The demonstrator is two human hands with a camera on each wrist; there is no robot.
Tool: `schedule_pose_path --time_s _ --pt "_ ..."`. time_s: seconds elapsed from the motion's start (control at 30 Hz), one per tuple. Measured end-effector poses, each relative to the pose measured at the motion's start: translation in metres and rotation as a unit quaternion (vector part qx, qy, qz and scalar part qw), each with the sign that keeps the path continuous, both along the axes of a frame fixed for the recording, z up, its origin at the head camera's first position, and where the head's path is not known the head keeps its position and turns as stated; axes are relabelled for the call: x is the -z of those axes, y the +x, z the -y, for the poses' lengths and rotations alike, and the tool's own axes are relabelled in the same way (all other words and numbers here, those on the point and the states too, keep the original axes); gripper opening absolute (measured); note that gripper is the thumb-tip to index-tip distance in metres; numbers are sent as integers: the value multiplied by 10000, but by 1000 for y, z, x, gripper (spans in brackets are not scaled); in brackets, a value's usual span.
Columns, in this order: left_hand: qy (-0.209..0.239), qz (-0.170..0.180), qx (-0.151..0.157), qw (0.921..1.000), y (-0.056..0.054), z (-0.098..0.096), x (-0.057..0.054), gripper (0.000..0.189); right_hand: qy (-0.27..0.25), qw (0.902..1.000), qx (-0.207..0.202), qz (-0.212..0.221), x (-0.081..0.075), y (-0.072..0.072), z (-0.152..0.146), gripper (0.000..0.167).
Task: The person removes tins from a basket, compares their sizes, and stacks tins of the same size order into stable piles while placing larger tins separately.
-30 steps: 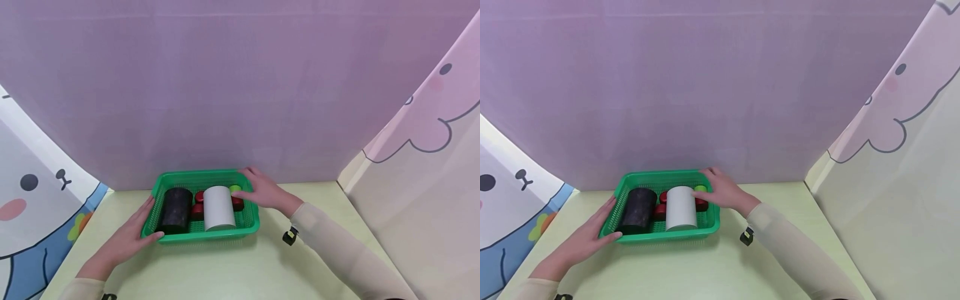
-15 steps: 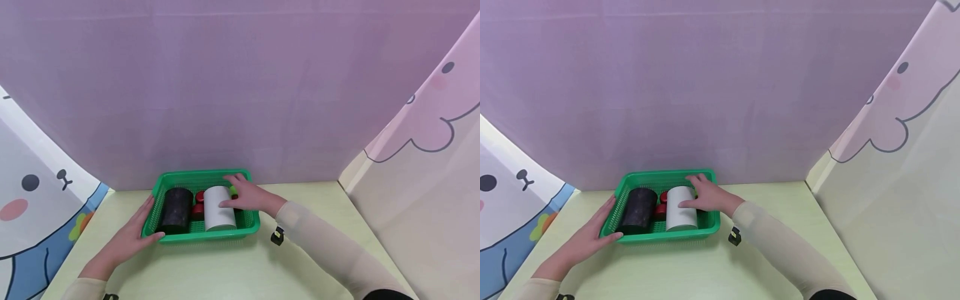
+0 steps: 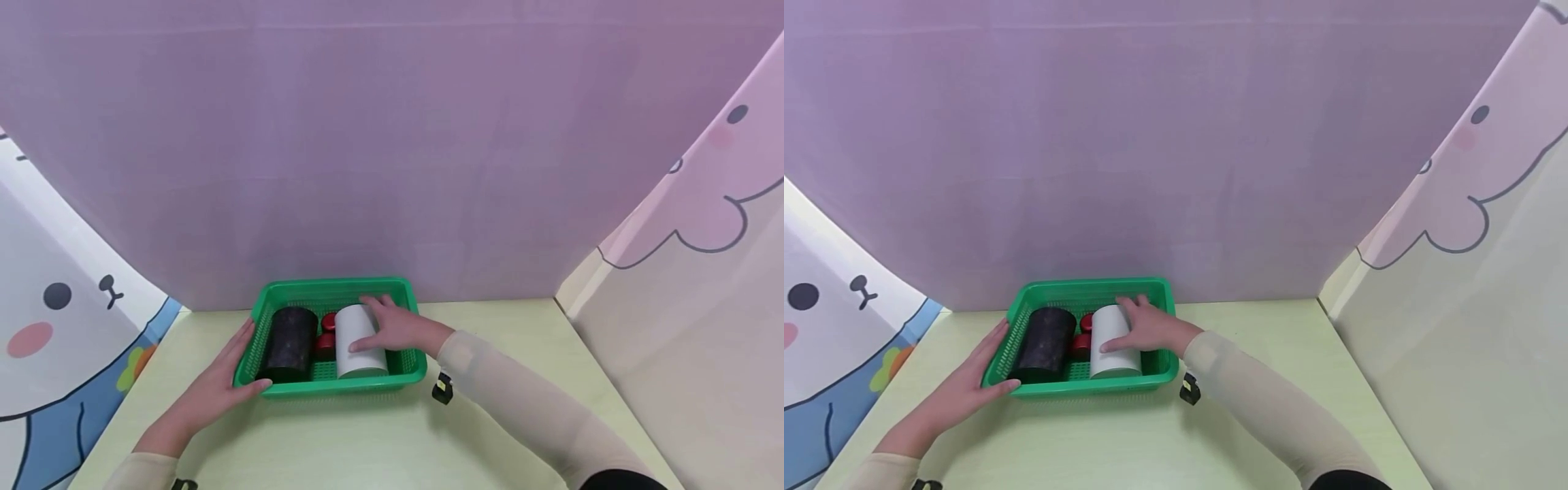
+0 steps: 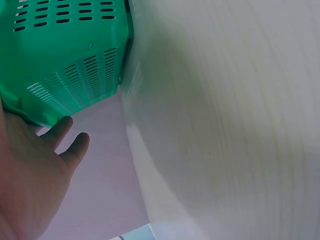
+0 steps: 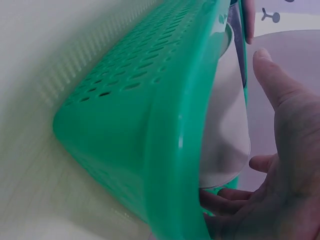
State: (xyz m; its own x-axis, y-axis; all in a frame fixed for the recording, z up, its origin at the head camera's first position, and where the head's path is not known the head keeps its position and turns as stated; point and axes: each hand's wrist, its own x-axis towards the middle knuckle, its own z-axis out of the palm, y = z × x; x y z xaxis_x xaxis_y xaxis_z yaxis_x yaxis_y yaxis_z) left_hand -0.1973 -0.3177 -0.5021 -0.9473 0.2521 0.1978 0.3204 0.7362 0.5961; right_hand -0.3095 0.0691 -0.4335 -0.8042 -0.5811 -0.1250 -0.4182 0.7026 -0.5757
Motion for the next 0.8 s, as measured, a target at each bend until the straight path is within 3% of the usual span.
schedule_pose_path --time_s 0.47,0.8 --pt "242 -1 25 9997 -1 -2 1 116 44 10000 74 25 3 4 16 120" --pt "335 -46 54 9994 -2 -2 0 115 -454 9988 172 118 5 7 19 116"
